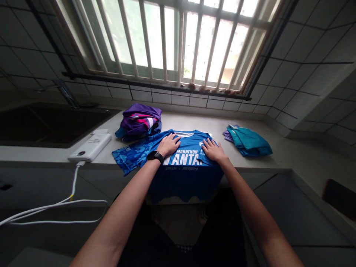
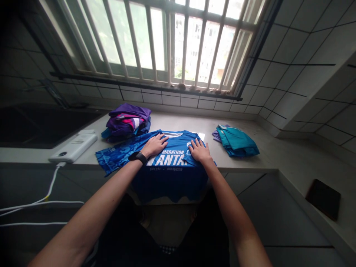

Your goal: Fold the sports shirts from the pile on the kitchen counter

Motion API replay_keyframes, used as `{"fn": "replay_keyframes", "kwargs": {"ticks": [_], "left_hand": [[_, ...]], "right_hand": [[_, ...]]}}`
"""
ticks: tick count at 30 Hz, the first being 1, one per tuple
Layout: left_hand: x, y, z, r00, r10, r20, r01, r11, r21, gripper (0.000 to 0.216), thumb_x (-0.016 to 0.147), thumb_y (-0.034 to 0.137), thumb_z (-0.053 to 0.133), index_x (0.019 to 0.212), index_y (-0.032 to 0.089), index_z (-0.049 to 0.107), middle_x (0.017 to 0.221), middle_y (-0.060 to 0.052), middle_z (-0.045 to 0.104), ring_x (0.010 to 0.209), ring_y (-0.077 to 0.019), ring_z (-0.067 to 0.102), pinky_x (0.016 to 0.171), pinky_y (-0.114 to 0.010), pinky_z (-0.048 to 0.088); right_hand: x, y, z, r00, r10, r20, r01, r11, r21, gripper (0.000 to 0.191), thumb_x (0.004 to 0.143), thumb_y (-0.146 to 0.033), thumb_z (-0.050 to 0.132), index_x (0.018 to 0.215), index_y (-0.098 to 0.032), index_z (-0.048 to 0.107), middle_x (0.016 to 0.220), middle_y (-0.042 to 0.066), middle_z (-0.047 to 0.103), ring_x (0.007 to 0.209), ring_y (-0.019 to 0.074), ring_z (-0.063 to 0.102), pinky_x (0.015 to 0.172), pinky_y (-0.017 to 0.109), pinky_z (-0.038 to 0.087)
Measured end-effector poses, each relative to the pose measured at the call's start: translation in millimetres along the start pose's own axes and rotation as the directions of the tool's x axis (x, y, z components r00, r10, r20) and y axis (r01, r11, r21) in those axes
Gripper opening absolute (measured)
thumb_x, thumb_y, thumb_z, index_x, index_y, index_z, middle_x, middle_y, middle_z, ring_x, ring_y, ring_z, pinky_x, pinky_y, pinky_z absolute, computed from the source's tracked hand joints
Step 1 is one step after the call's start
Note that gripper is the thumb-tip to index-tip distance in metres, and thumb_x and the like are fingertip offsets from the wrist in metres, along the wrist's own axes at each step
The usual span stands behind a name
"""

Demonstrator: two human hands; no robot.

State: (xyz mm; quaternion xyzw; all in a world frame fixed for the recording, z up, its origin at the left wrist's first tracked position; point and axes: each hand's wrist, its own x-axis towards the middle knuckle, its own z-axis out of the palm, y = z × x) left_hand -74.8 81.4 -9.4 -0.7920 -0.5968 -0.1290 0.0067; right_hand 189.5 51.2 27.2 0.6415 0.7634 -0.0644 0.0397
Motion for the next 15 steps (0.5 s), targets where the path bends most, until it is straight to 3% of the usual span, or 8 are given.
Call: {"fn": "replay_keyframes", "kwargs": {"ticks": [8,15], "left_hand": [[0,1,0,1.0,-0.017,0.006,0.017,1.0,-0.015,0.051,0.107,0.04,0.037,0.154,0.031,0.054,0.165,-0.005,0.047,0.156,-0.0262,0.035,0.129,-0.044,0.028],[-1,4,-2,0.999,-0.039,0.011,0.039,0.999,-0.021,0.05,0.107,0.04,0.039,0.154,0.03,0.054,0.166,-0.005,0.046,0.156,-0.026,0.036,0.128,-0.044,0.028]], "right_hand": [[33,10,-12,0.996,0.076,0.049,-0.074,0.996,-0.042,0.066,0.111,-0.045,0.016,0.171,-0.017,0.015,0.178,0.012,0.008,0.165,0.0256,0.011,0.13,0.058,0.007],[43,15,-10,0.978,0.203,-0.05,-0.204,0.979,-0.011,0.064,0.11,-0.039,0.012,0.171,-0.02,0.017,0.178,0.007,0.012,0.164,0.0287,0.011,0.13,0.06,0.007]]}}
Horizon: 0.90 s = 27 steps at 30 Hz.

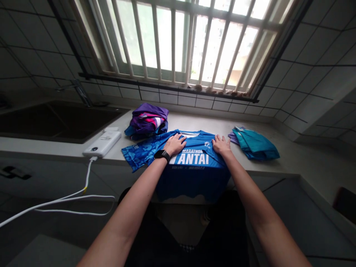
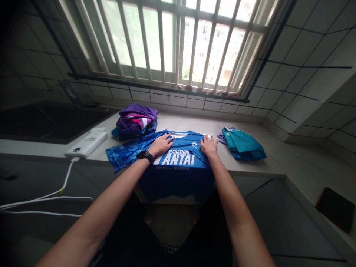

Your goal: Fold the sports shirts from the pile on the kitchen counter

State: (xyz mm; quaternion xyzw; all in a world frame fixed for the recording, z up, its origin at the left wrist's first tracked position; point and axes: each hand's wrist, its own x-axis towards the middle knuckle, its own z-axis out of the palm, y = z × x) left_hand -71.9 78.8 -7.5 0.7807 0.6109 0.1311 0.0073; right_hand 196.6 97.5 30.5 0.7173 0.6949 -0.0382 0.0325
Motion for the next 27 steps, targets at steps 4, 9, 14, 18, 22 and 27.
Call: {"fn": "replay_keyframes", "kwargs": {"ticks": [4,9,14,18,22,27], "left_hand": [[-2,4,-5,1.0,-0.006,0.018,0.006,1.0,0.008,0.052,0.107,0.041,0.037,0.155,0.027,0.053,0.168,-0.007,0.042,0.157,-0.0269,0.034,0.129,-0.044,0.027],[-2,4,-4,1.0,-0.006,0.006,0.005,1.0,0.023,0.051,0.108,0.041,0.037,0.155,0.03,0.052,0.168,-0.005,0.044,0.157,-0.0266,0.034,0.128,-0.045,0.028],[1,-1,4,1.0,-0.006,-0.023,0.006,1.0,-0.012,0.049,0.106,0.04,0.04,0.153,0.033,0.055,0.165,-0.003,0.047,0.156,-0.0263,0.035,0.129,-0.045,0.029],[2,-2,4,1.0,-0.007,-0.012,0.007,1.0,-0.003,0.05,0.107,0.041,0.039,0.154,0.033,0.054,0.165,-0.003,0.047,0.156,-0.0261,0.035,0.128,-0.044,0.029],[0,1,0,1.0,0.002,-0.004,-0.002,1.0,0.005,0.05,0.107,0.04,0.039,0.154,0.03,0.054,0.166,-0.005,0.046,0.155,-0.0273,0.036,0.129,-0.045,0.028],[-1,2,-2,1.0,0.004,-0.007,-0.004,1.0,0.022,0.05,0.108,0.038,0.039,0.155,0.029,0.053,0.167,-0.006,0.045,0.156,-0.0267,0.037,0.129,-0.044,0.028]], "right_hand": [[-3,-3,-7,0.998,0.056,-0.035,-0.056,0.998,-0.022,0.062,0.11,-0.035,0.016,0.17,-0.02,0.022,0.177,0.01,0.019,0.164,0.0294,0.013,0.13,0.061,0.007],[-24,-14,-5,0.993,-0.071,-0.096,0.072,0.997,0.005,0.067,0.11,-0.039,0.017,0.17,-0.008,0.018,0.177,0.017,0.012,0.164,0.0296,0.012,0.13,0.054,0.015],[-40,-22,11,0.996,-0.092,0.018,0.09,0.994,0.064,0.069,0.11,-0.045,0.014,0.171,-0.01,0.016,0.178,0.016,0.007,0.164,0.0299,0.01,0.13,0.053,0.016],[-29,-15,9,0.999,-0.028,0.037,0.024,0.995,0.099,0.07,0.11,-0.044,0.013,0.171,-0.009,0.014,0.178,0.014,0.006,0.165,0.0292,0.008,0.131,0.049,0.014],[-17,-5,6,1.0,0.001,0.026,-0.003,0.994,0.111,0.069,0.11,-0.044,0.015,0.171,-0.011,0.015,0.179,0.009,0.008,0.164,0.0298,0.008,0.132,0.047,0.013],[-14,-4,9,0.999,0.016,-0.035,-0.012,0.992,0.123,0.067,0.11,-0.041,0.017,0.17,-0.01,0.021,0.178,0.009,0.014,0.164,0.0284,0.014,0.132,0.044,0.015]]}}
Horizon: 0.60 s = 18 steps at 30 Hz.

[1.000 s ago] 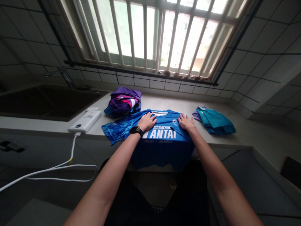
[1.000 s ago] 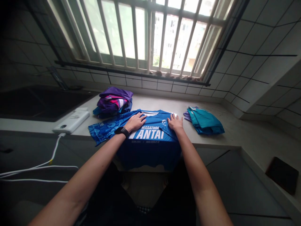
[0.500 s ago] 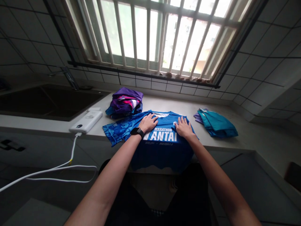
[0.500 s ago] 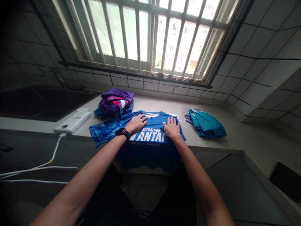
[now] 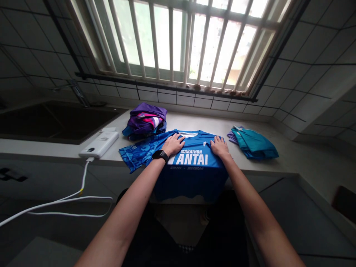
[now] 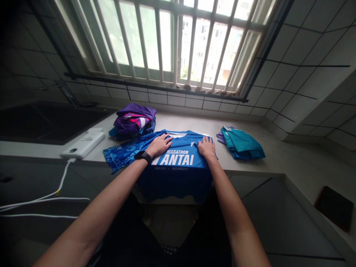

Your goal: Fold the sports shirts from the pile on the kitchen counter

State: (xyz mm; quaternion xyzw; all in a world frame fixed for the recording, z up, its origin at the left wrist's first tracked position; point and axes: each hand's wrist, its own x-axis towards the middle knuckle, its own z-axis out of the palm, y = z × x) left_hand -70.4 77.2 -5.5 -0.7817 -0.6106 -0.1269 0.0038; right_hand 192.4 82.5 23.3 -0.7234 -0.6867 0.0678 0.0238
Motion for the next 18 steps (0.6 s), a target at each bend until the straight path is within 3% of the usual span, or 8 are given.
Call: {"fn": "replay_keyframes", "kwargs": {"ticks": [6,11,18], "left_hand": [[1,-1,2,1.0,-0.003,0.0,0.003,1.0,-0.01,0.05,0.108,0.038,0.041,0.155,0.029,0.053,0.167,-0.007,0.044,0.156,-0.0276,0.037,0.128,-0.045,0.03],[2,-2,4,1.0,0.0,0.005,0.0,1.0,-0.014,0.051,0.108,0.04,0.038,0.156,0.029,0.052,0.168,-0.007,0.043,0.157,-0.0268,0.034,0.128,-0.044,0.027],[-1,1,0,1.0,0.0,0.008,0.0,1.0,-0.012,0.051,0.108,0.041,0.037,0.155,0.028,0.053,0.167,-0.008,0.043,0.157,-0.0276,0.034,0.128,-0.045,0.028]], "right_hand": [[-8,10,-13,0.993,-0.116,-0.036,0.118,0.99,0.083,0.066,0.11,-0.036,0.019,0.168,-0.004,0.024,0.176,0.018,0.019,0.163,0.03,0.017,0.131,0.047,0.017],[-26,34,-14,0.965,-0.255,-0.066,0.26,0.961,0.091,0.065,0.107,-0.034,0.024,0.164,-0.005,0.035,0.174,0.017,0.027,0.162,0.0275,0.023,0.132,0.043,0.021],[-49,26,10,0.988,-0.148,0.041,0.151,0.986,-0.077,0.068,0.109,-0.045,0.017,0.17,-0.015,0.022,0.178,0.01,0.012,0.164,0.0296,0.012,0.131,0.052,0.019]]}}
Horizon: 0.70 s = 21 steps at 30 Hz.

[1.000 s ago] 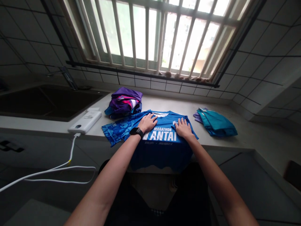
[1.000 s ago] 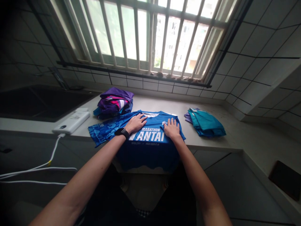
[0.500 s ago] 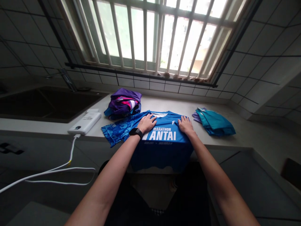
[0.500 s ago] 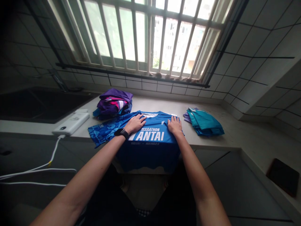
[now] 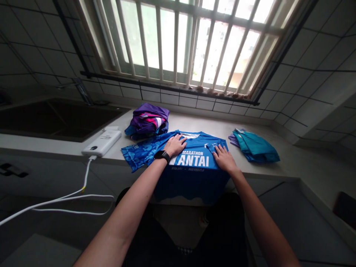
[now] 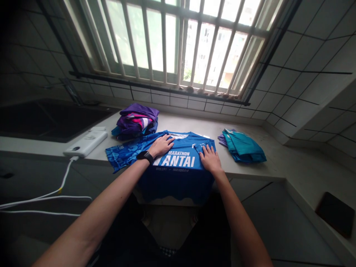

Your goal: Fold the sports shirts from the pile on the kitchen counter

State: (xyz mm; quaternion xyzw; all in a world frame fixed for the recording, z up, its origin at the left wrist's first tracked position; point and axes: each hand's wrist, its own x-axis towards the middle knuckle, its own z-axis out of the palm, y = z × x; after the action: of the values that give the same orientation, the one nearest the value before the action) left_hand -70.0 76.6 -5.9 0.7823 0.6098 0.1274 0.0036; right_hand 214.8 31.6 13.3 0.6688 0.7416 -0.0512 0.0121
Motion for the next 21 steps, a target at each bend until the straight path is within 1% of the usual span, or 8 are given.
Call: {"fn": "replay_keyframes", "kwargs": {"ticks": [4,6,8,10,12,17,19,21], "left_hand": [[0,1,-1,1.0,-0.002,0.0,0.002,1.0,0.007,0.051,0.108,0.04,0.037,0.155,0.027,0.053,0.167,-0.008,0.044,0.156,-0.0276,0.036,0.128,-0.045,0.029],[1,1,-1,1.0,0.001,0.003,-0.001,1.0,0.015,0.052,0.108,0.04,0.037,0.155,0.027,0.052,0.167,-0.008,0.044,0.156,-0.0274,0.035,0.127,-0.045,0.029],[1,1,-2,1.0,0.008,0.001,-0.008,1.0,0.02,0.051,0.108,0.039,0.038,0.155,0.027,0.053,0.167,-0.009,0.045,0.155,-0.0275,0.036,0.127,-0.046,0.03],[0,1,-2,1.0,0.015,0.001,-0.015,1.0,0.025,0.051,0.107,0.038,0.039,0.154,0.026,0.053,0.166,-0.009,0.045,0.155,-0.0284,0.037,0.126,-0.047,0.031],[-2,0,-3,1.0,0.016,-0.002,-0.016,0.999,0.033,0.05,0.107,0.037,0.04,0.154,0.026,0.054,0.166,-0.01,0.045,0.155,-0.0293,0.038,0.126,-0.047,0.032],[-5,7,-9,1.0,0.016,-0.015,-0.015,0.999,0.045,0.048,0.106,0.035,0.043,0.151,0.025,0.057,0.163,-0.01,0.05,0.151,-0.0293,0.043,0.124,-0.046,0.036],[-6,14,-17,0.997,0.019,-0.076,-0.016,0.999,0.043,0.047,0.104,0.033,0.045,0.148,0.024,0.058,0.16,-0.012,0.052,0.145,-0.0281,0.05,0.119,-0.043,0.042],[-11,19,-30,0.98,0.011,-0.196,-0.001,0.999,0.052,0.045,0.103,0.029,0.045,0.145,0.021,0.06,0.153,-0.014,0.057,0.136,-0.0271,0.057,0.114,-0.041,0.046]], "right_hand": [[7,-8,-18,0.997,0.054,0.051,-0.054,0.999,0.006,0.067,0.109,-0.043,0.015,0.17,-0.014,0.025,0.178,0.011,0.014,0.163,0.0342,0.015,0.13,0.057,0.018],[12,-16,-26,0.999,0.018,0.04,-0.019,1.0,0.011,0.067,0.109,-0.04,0.013,0.168,-0.013,0.029,0.176,0.014,0.02,0.163,0.0349,0.017,0.129,0.06,0.018],[18,-29,-29,0.997,-0.073,0.014,0.072,0.997,0.016,0.065,0.11,-0.038,0.014,0.168,-0.013,0.03,0.176,0.015,0.021,0.163,0.0327,0.015,0.129,0.06,0.018],[24,-43,-26,0.988,-0.157,0.011,0.157,0.987,0.027,0.064,0.11,-0.039,0.017,0.169,-0.017,0.028,0.177,0.012,0.017,0.164,0.0301,0.012,0.13,0.058,0.018],[30,-55,-20,0.98,-0.196,0.019,0.195,0.98,0.042,0.063,0.111,-0.042,0.02,0.17,-0.021,0.025,0.178,0.009,0.014,0.165,0.0288,0.01,0.13,0.058,0.017],[39,-63,-4,0.984,-0.178,-0.016,0.179,0.981,0.075,0.064,0.11,-0.046,0.02,0.17,-0.024,0.025,0.178,0.004,0.016,0.165,0.0278,0.011,0.13,0.059,0.012],[40,-61,-3,0.983,-0.179,-0.027,0.181,0.98,0.081,0.064,0.11,-0.047,0.02,0.17,-0.024,0.026,0.178,0.004,0.016,0.165,0.0275,0.011,0.13,0.059,0.012],[40,-59,-3,0.982,-0.186,-0.025,0.188,0.979,0.078,0.064,0.11,-0.047,0.02,0.17,-0.025,0.026,0.178,0.003,0.015,0.165,0.0268,0.011,0.131,0.058,0.013]]}}
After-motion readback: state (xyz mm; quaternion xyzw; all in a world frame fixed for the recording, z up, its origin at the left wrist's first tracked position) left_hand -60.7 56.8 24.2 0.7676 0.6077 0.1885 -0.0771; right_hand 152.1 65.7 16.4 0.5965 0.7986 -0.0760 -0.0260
